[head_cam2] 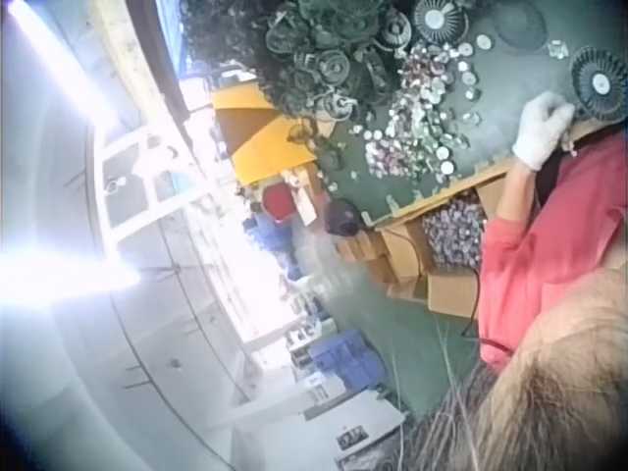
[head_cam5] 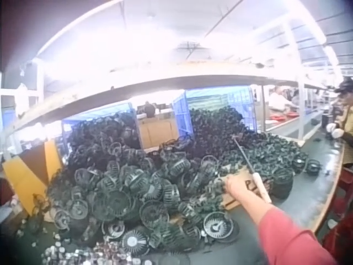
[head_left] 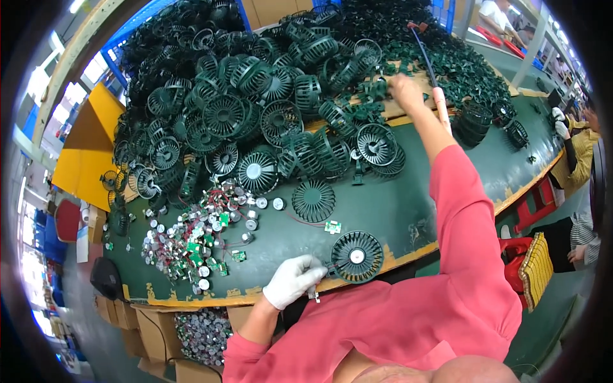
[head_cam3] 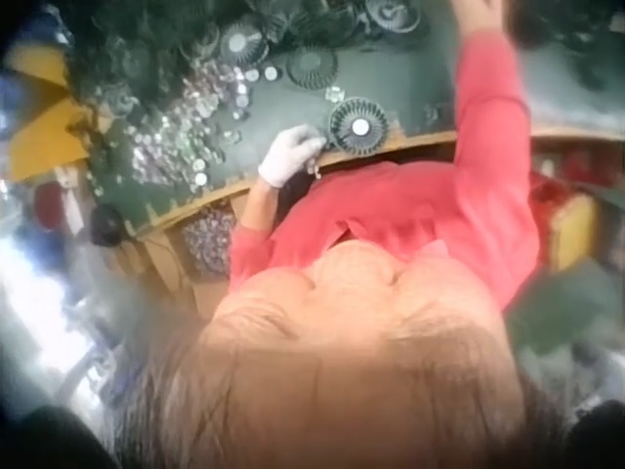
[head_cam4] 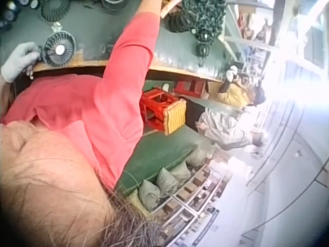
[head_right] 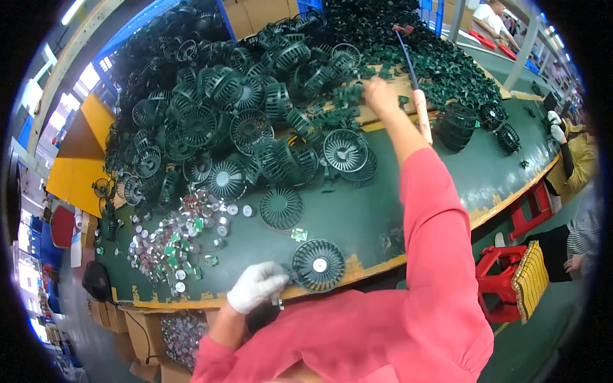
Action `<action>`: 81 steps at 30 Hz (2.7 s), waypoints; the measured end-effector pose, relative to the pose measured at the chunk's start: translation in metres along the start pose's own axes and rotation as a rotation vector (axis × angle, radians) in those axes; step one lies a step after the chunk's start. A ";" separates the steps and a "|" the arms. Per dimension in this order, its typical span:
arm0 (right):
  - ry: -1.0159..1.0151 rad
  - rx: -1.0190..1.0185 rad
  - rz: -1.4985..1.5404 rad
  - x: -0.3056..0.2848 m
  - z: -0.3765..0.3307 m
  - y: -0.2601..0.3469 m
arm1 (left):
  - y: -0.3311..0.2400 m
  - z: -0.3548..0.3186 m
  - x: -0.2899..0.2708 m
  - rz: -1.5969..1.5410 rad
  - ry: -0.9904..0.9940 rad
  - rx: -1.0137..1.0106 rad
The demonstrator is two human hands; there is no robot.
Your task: The person pulls fan parts closer across the workbench using a rod and assembles the fan casings, motors, and circuit boards together by hand.
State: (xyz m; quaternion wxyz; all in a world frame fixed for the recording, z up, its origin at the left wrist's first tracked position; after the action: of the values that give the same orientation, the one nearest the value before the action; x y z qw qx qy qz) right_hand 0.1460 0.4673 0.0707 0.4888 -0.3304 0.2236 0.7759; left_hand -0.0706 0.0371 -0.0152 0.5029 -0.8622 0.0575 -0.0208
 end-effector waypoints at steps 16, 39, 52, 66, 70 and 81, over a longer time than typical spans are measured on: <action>0.188 0.254 0.623 -0.116 -0.051 0.005 | -0.004 -0.005 -0.003 0.063 -0.097 0.092; 0.376 0.199 0.530 -0.165 -0.240 0.032 | -0.006 -0.004 -0.005 0.049 -0.187 0.174; 0.364 -0.045 0.756 -0.218 -0.206 0.141 | -0.006 -0.006 -0.008 0.068 -0.208 0.168; 0.500 -0.510 0.628 -0.216 -0.226 0.248 | -0.009 -0.004 -0.007 0.068 -0.201 0.185; 0.472 -0.499 0.603 -0.214 -0.228 0.249 | -0.010 -0.004 -0.008 0.082 -0.198 0.159; 0.504 -0.532 0.477 -0.208 -0.231 0.256 | -0.006 -0.003 -0.006 0.105 -0.142 0.032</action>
State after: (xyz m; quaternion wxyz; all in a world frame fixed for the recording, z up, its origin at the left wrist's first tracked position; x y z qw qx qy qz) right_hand 0.0454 0.0778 0.0710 0.1239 -0.5627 0.1984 0.7929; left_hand -0.0763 0.0384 -0.0079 0.5198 -0.8492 0.0664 0.0656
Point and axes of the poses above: each hand's wrist, its own z-axis towards the middle knuckle, its own x-axis out of the palm, y = z × x, the point moved 10 cm from there along z, towards the middle knuckle, and after that the axes turned 7 degrees about -y, right-handed, at the moved point
